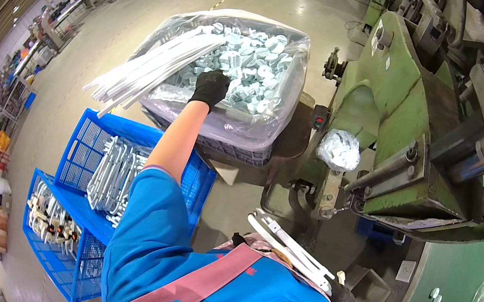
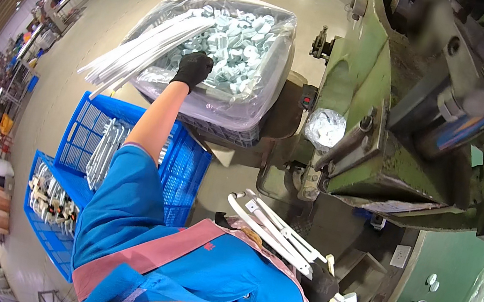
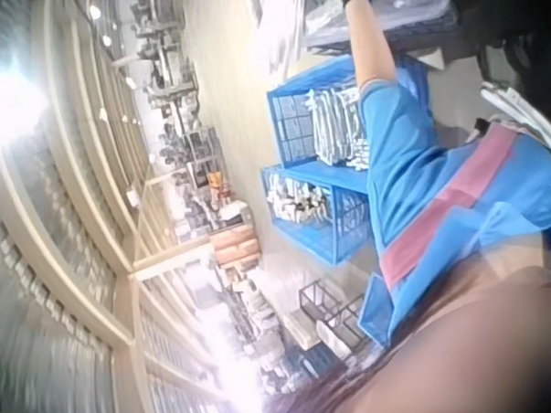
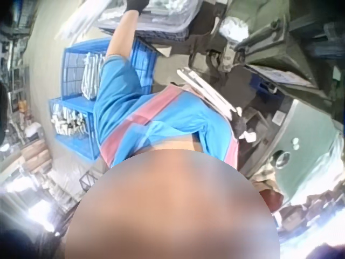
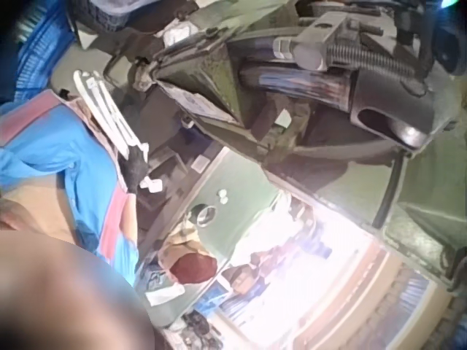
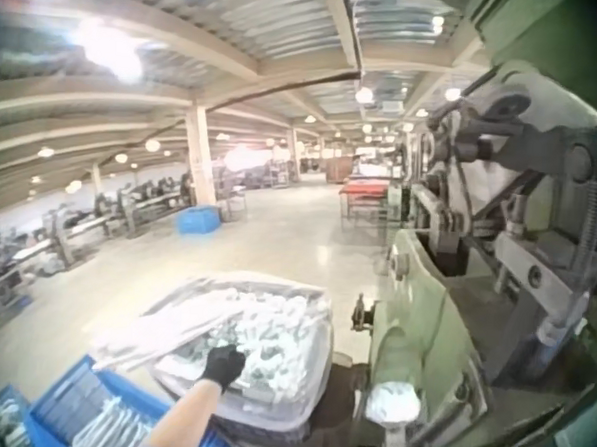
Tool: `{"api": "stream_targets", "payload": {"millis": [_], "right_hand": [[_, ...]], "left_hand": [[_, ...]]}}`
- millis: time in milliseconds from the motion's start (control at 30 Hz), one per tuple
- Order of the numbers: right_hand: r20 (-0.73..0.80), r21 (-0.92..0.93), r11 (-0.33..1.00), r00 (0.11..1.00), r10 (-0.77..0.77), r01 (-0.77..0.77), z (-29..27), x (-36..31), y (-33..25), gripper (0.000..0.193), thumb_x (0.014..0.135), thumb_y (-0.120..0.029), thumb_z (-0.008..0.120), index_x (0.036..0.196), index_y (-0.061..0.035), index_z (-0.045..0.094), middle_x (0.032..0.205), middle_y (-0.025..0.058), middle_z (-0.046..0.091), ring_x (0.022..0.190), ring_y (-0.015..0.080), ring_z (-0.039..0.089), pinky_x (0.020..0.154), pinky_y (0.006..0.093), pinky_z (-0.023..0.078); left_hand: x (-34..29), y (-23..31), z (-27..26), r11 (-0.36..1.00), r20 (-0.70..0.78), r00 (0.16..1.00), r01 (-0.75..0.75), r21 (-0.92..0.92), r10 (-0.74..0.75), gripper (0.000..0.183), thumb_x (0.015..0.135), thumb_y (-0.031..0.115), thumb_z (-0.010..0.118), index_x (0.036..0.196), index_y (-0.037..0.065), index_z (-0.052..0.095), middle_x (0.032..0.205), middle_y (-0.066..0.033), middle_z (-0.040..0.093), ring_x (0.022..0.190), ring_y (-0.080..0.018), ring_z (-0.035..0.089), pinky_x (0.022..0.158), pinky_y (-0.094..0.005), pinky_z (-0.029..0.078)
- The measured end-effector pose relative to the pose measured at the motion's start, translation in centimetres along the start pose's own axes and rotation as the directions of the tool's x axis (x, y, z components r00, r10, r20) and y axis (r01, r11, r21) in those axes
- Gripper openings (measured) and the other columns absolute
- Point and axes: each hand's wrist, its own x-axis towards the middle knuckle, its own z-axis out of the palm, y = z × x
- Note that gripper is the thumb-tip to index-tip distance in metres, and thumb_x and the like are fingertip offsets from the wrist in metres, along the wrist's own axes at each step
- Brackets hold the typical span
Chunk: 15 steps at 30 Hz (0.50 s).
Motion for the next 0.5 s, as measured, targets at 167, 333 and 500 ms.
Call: {"api": "stream_targets", "payload": {"millis": [167, 333, 500], "right_hand": [[-0.069, 0.09, 0.995, 0.997, 0.042, -0.036, 0.5, -1.6, -2.1, 0.027, 0.066, -0.02, 0.073, 0.092, -0.0161, 0.073, 0.084, 0.0073, 0.07, 0.072, 0.0269, 0.067, 0.063, 0.035, 0.052], [-0.001, 0.229, 0.96, 0.986, 0.166, -0.162, 1.8, -2.9, -2.2, 0.026, 0.07, -0.015, 0.068, 0.095, -0.0192, 0.073, 0.077, 0.0101, 0.068, 0.069, 0.0285, 0.066, 0.061, 0.036, 0.05], [-0.046, 0.266, 0.951, 0.984, 0.175, -0.157, 3.6, -3.0, -2.0, 0.026, 0.07, -0.015, 0.066, 0.095, -0.0168, 0.072, 0.073, 0.0136, 0.065, 0.068, 0.0312, 0.065, 0.06, 0.0385, 0.05]], "left_hand": [[2.9, -0.3, 1.4, 0.985, 0.29, 0.948, -0.16, 0.07, 0.133, 0.013, 0.066, 0.018, 0.073, 0.079, 0.015, 0.071, 0.1, -0.0123, 0.062, 0.1, -0.0304, 0.06, 0.081, -0.0401, 0.05], [3.7, -1.4, 3.1, 0.978, 0.316, 0.929, -0.159, -0.134, 0.195, 0.016, 0.064, 0.013, 0.072, 0.078, 0.007, 0.066, 0.091, -0.0185, 0.062, 0.089, -0.0341, 0.062, 0.078, -0.0416, 0.051], [3.5, -1.2, 2.3, 0.827, 0.067, 0.996, -0.013, -0.562, 0.061, 0.015, 0.065, 0.004, 0.063, 0.08, 0.003, 0.061, 0.08, -0.0159, 0.065, 0.079, -0.0341, 0.063, 0.071, -0.0409, 0.049]]}}
